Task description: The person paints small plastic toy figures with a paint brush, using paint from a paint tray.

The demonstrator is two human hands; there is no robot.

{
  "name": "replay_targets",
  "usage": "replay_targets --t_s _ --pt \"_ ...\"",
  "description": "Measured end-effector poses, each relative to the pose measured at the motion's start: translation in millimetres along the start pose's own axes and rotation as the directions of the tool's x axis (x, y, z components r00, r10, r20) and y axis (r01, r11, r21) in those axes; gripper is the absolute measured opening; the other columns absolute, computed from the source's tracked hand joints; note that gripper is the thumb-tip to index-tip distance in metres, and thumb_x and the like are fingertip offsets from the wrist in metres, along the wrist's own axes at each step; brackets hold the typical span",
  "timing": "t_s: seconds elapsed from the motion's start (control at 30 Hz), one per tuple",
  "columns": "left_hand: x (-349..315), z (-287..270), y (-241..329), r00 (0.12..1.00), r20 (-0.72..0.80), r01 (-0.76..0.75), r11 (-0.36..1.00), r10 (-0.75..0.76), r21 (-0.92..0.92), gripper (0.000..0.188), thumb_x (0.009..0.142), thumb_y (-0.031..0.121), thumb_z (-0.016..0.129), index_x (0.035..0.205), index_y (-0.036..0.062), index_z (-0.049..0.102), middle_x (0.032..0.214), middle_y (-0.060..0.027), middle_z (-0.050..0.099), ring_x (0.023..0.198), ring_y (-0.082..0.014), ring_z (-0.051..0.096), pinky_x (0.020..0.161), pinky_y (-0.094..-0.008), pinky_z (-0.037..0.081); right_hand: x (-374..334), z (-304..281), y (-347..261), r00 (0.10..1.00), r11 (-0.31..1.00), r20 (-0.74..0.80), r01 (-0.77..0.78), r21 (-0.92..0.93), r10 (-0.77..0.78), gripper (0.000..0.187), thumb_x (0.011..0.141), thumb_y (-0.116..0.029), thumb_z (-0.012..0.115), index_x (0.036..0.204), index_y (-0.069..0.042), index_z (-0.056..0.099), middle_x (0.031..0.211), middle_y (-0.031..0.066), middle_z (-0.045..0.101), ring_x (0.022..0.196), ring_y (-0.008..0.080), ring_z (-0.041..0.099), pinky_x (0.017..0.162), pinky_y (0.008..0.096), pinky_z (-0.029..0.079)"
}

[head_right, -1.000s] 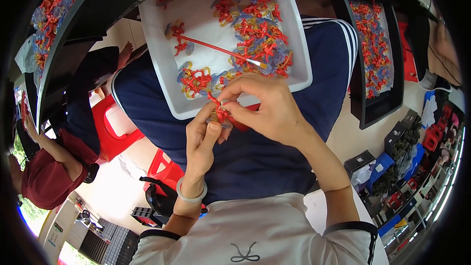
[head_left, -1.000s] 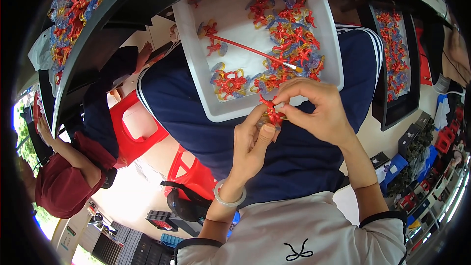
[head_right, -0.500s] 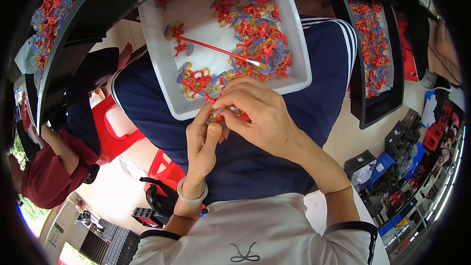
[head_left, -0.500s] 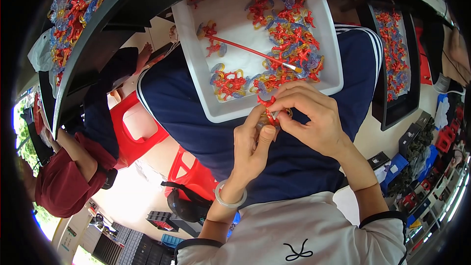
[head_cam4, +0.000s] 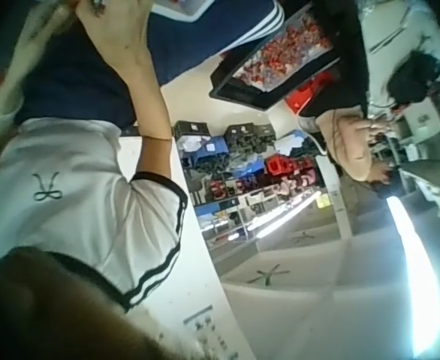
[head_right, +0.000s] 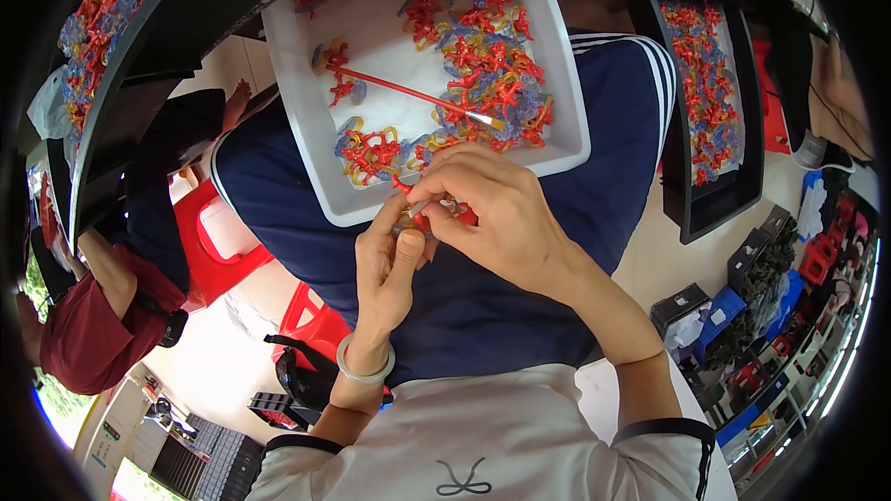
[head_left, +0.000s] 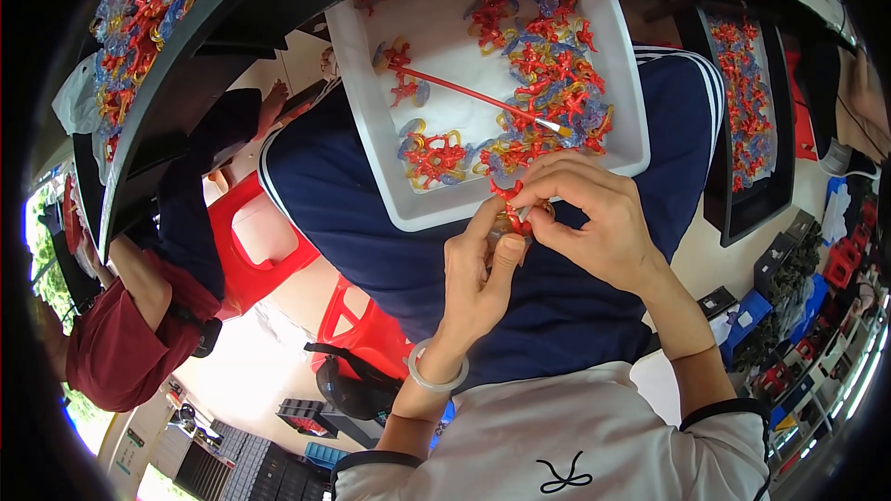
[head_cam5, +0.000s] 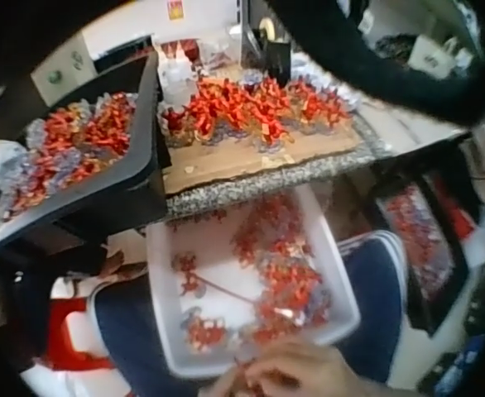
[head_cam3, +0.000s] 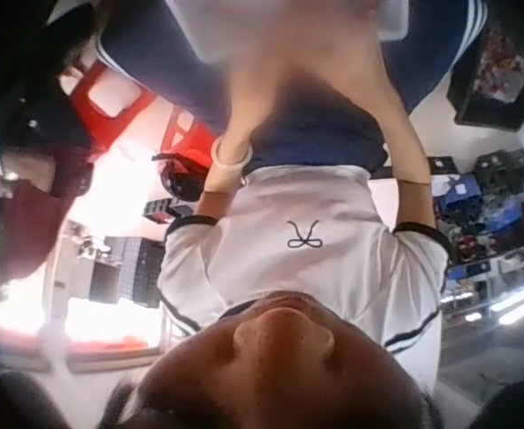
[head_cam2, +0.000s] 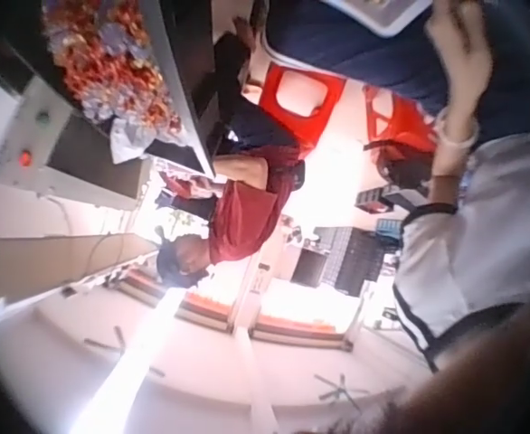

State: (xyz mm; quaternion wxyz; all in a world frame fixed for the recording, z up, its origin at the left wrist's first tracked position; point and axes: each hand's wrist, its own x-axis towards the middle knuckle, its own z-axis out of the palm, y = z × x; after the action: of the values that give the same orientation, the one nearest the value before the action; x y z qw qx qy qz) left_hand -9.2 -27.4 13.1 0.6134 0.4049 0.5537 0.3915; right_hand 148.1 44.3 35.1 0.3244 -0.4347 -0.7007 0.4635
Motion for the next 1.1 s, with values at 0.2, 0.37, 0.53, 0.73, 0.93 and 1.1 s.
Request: replay_targets --t_s 0.2,0.37,0.53,0.73,0.93,1.1 --pt "0 1 3 1.000 -0.001 -0.013 0.993 0.013 -0.117 0.042 0.096 0.027 0.055 0.119 -0.0079 0.051 0.066 -0.0035 0.054 0.058 -0.0071 0.044 0.051 -0.0225 0.035 0 -5 1 0.981 0.966 0.021 -0.194 0.174 0.193 0.020 0.068 0.007 0.069 0.087 -0.001 0.069 0.086 0.0089 0.067 0.086 0.0213 0.065 0.078 0.0317 0.051" --pt "2 2 3 1.000 0.030 -0.002 0.995 0.005 -0.097 0.042 0.096 0.027 0.054 0.119 -0.0083 0.051 0.066 -0.0033 0.053 0.058 -0.0073 0.045 0.051 -0.0223 0.036 1 -10 2 0.994 0.998 0.107 -0.035 0.060 0.028 0.017 0.073 0.003 0.068 0.089 0.000 0.067 0.087 0.0103 0.066 0.090 0.0239 0.064 0.067 0.0297 0.054" --pt "0 2 2 1.000 0.016 -0.016 0.998 0.017 -0.057 0.041 0.097 0.027 0.054 0.117 -0.0078 0.051 0.065 -0.0029 0.052 0.058 -0.0070 0.043 0.051 -0.0222 0.035 -3 -2 -2 1.000 1.000 -0.016 -0.013 -0.008 0.013 0.015 0.073 0.003 0.067 0.088 0.000 0.066 0.087 0.0100 0.066 0.086 0.0230 0.064 0.066 0.0309 0.054" --pt "-2 3 6 1.000 0.013 -0.024 0.991 0.026 -0.132 0.040 0.096 0.027 0.055 0.116 -0.0079 0.051 0.065 -0.0031 0.052 0.058 -0.0070 0.043 0.052 -0.0222 0.035 -3 -5 4 0.993 0.980 0.007 -0.114 0.162 0.115 0.014 0.073 0.003 0.067 0.087 -0.001 0.067 0.086 0.0090 0.067 0.076 0.0194 0.066 0.065 0.0299 0.054" --pt "-3 5 5 0.999 0.017 -0.027 0.998 0.028 -0.052 0.039 0.096 0.025 0.056 0.116 -0.0081 0.051 0.063 -0.0037 0.052 0.056 -0.0068 0.043 0.049 -0.0220 0.034 -1 -11 -2 0.998 1.000 0.060 -0.003 0.017 0.002 0.016 0.073 0.003 0.068 0.088 0.000 0.066 0.084 0.0095 0.066 0.076 0.0175 0.065 0.064 0.0289 0.053" --pt "-6 5 3 0.997 0.022 -0.075 0.997 0.075 -0.004 0.039 0.096 0.025 0.056 0.117 -0.0080 0.051 0.063 -0.0049 0.053 0.055 -0.0067 0.044 0.049 -0.0218 0.035 -7 -6 -5 0.999 0.998 -0.002 -0.047 0.028 0.047 0.018 0.073 0.005 0.067 0.090 0.001 0.066 0.087 0.0097 0.066 0.078 0.0167 0.065 0.065 0.0279 0.053"
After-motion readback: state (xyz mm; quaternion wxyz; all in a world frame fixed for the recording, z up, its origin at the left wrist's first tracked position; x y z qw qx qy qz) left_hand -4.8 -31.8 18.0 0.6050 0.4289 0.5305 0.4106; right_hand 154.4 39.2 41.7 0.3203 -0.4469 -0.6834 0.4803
